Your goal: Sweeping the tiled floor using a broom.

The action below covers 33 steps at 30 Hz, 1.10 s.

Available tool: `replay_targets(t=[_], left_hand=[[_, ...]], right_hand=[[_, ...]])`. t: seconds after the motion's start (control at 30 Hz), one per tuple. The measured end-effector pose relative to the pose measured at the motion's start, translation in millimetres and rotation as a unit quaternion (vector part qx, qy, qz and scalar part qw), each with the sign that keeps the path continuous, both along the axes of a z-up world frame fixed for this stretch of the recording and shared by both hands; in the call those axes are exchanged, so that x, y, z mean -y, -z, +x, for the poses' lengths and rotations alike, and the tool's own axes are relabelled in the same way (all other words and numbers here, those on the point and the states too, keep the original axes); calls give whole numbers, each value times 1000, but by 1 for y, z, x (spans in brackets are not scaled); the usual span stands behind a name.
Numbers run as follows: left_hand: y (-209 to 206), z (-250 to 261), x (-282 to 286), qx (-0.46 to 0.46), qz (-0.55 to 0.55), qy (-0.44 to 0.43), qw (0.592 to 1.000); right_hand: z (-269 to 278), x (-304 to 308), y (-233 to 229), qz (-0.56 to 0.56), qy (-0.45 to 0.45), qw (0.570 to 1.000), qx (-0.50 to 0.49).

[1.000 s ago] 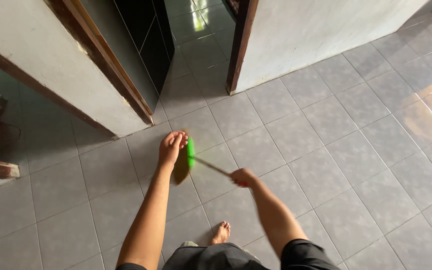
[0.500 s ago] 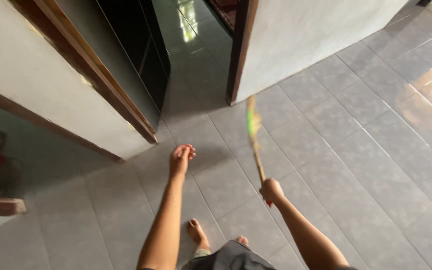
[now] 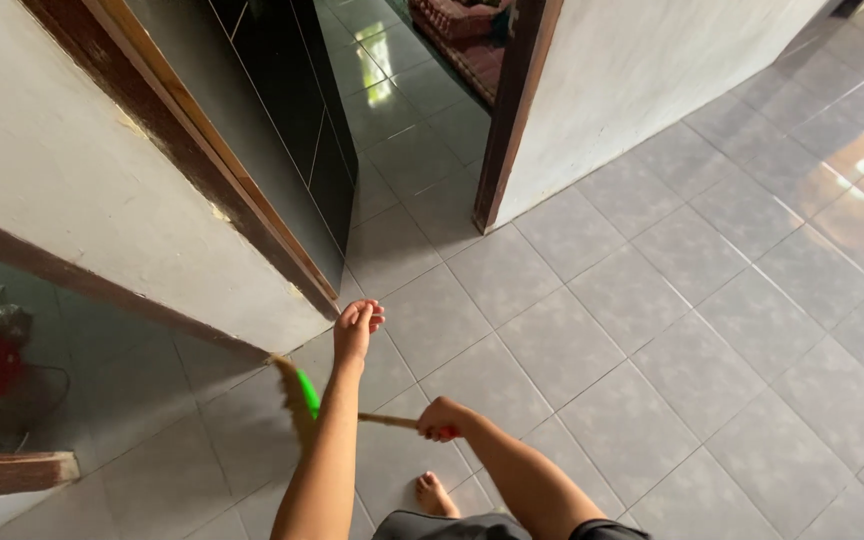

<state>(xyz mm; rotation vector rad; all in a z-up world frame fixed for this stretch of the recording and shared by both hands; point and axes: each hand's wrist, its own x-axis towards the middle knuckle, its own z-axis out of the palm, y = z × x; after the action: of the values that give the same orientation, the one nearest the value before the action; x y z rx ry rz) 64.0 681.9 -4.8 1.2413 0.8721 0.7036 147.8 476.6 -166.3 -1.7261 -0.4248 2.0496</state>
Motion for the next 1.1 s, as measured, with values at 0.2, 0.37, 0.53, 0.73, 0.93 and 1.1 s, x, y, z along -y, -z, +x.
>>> replay_targets(t=[0.2,0.37,0.53,0.73,0.93,1.1], left_hand=[[-13,-25,-31,20,-8,-2,1000],[-30,-16,-34,-9,-10,-11,1000],[-16,30,-36,11,6,28,1000],[-17,120,-34,33,23,98,994],[-37,234,-19,-3,59,172,983],[-59,292,9,-39,41,221,974]], right_hand=[[176,53,3,-94,45,974,201],[239,69,-43,-102,64,909,400],[219,79,-42,-56,154,854,493],[249,103,8,154,150,962,169],[234,86,-63,56,258,962,63],[331,105,-22,11,213,965,152]])
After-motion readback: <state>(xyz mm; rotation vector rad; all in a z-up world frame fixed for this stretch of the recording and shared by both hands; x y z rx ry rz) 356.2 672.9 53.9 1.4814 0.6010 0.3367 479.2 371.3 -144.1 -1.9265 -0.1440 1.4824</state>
